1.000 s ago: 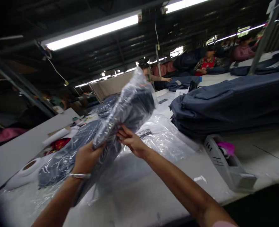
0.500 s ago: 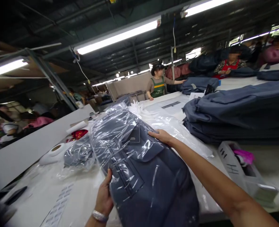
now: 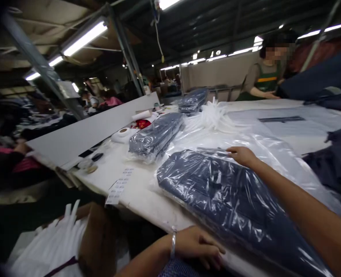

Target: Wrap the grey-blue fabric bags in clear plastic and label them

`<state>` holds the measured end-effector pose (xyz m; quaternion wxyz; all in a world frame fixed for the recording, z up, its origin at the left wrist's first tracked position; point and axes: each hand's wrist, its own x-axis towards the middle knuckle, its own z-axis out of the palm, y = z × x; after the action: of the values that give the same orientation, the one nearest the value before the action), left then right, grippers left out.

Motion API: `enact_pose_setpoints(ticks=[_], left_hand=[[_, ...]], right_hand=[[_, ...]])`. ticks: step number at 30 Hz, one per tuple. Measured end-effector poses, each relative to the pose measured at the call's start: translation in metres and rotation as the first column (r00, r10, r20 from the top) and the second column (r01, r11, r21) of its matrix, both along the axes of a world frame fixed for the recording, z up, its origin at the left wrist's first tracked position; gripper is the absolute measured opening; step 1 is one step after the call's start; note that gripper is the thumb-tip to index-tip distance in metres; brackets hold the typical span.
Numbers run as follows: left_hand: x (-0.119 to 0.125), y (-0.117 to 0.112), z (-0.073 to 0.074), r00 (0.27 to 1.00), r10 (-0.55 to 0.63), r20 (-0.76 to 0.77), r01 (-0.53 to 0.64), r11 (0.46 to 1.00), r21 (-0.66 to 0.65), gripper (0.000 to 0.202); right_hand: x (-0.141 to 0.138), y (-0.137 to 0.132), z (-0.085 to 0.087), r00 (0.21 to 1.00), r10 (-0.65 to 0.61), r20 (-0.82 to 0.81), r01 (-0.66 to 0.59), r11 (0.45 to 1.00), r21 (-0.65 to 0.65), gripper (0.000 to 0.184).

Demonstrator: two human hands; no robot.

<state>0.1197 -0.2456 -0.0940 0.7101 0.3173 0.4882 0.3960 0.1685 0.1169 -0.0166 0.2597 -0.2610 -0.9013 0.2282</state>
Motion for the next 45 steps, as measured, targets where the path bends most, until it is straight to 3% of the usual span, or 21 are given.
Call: enact_pose_setpoints(ticks=[1,2,4,6,8,10,11,13,15,19,21,23,30,35,41,45], left_hand=[[-0.014,-0.007,0.007,0.998,0.055,-0.042,-0.054,0.998,0.035,0.062],[-0.031,-0.015,0.014,0.979,0.182,-0.091,-0.176,0.982,0.072,0.056],[-0.070,-0.035,0.022,0.829,0.519,-0.207,-0.500,0.854,0.140,0.046],[-0.116,-0.063,0.022,0.592,0.758,-0.273,-0.734,0.647,0.206,0.041],[-0.162,-0.100,0.014,0.266,0.911,-0.315,-0.897,0.354,0.265,0.037],[-0.203,-0.141,0.002,-0.043,0.941,-0.335,-0.958,0.056,0.280,0.037],[-0.220,-0.161,-0.004,-0.156,0.927,-0.340,-0.962,-0.065,0.266,0.037],[-0.245,-0.194,-0.017,-0.298,0.888,-0.349,-0.950,-0.242,0.195,0.038],[-0.263,-0.214,-0.029,-0.335,0.882,-0.333,-0.942,-0.322,0.095,0.038],[-0.283,-0.219,-0.049,-0.326,0.922,-0.208,-0.941,-0.337,-0.016,0.034],[-0.287,-0.216,-0.055,-0.342,0.927,-0.154,-0.937,-0.349,-0.018,0.034],[-0.289,-0.214,-0.060,-0.347,0.930,-0.124,-0.935,-0.353,-0.028,0.033],[-0.299,-0.208,-0.064,-0.394,0.901,-0.180,-0.909,-0.412,-0.069,0.034],[-0.303,-0.196,-0.053,-0.376,0.916,-0.142,-0.920,-0.387,-0.058,0.032],[-0.258,-0.186,-0.037,-0.286,0.958,-0.034,-0.958,-0.287,-0.028,0.017],[-0.221,-0.178,-0.027,-0.237,0.971,0.032,-0.971,-0.238,0.036,0.008]], right_hand=[[-0.005,-0.007,-0.003,1.000,0.012,0.008,-0.012,1.000,0.003,0.029],[-0.010,-0.019,-0.005,0.999,0.036,0.021,-0.036,0.999,-0.004,0.032],[-0.016,-0.053,-0.007,0.994,0.105,0.039,-0.102,0.993,-0.055,0.034],[-0.018,-0.098,-0.007,0.978,0.206,0.044,-0.197,0.969,-0.152,0.033],[-0.018,-0.148,-0.009,0.935,0.352,0.040,-0.329,0.904,-0.272,0.033],[-0.017,-0.192,-0.015,0.865,0.502,0.008,-0.460,0.799,-0.387,0.033],[-0.018,-0.211,-0.019,0.827,0.562,-0.018,-0.512,0.739,-0.438,0.033],[-0.023,-0.243,-0.030,0.771,0.632,-0.080,-0.569,0.626,-0.534,0.033],[-0.033,-0.267,-0.041,0.753,0.640,-0.156,-0.574,0.520,-0.633,0.033],[-0.067,-0.301,-0.055,0.757,0.584,-0.293,-0.527,0.281,-0.802,0.040],[-0.085,-0.313,-0.062,0.787,0.524,-0.325,-0.489,0.211,-0.846,0.046],[-0.103,-0.324,-0.068,0.822,0.459,-0.337,-0.458,0.181,-0.870,0.047],[-0.158,-0.357,-0.090,0.843,0.422,-0.335,-0.423,0.133,-0.896,0.036],[-0.177,-0.371,-0.102,0.843,0.422,-0.334,-0.422,0.135,-0.896,0.032],[-0.194,-0.375,-0.119,0.897,0.316,-0.310,-0.384,0.209,-0.899,0.034],[-0.190,-0.382,-0.118,0.902,0.312,-0.299,-0.359,0.157,-0.920,0.034]])
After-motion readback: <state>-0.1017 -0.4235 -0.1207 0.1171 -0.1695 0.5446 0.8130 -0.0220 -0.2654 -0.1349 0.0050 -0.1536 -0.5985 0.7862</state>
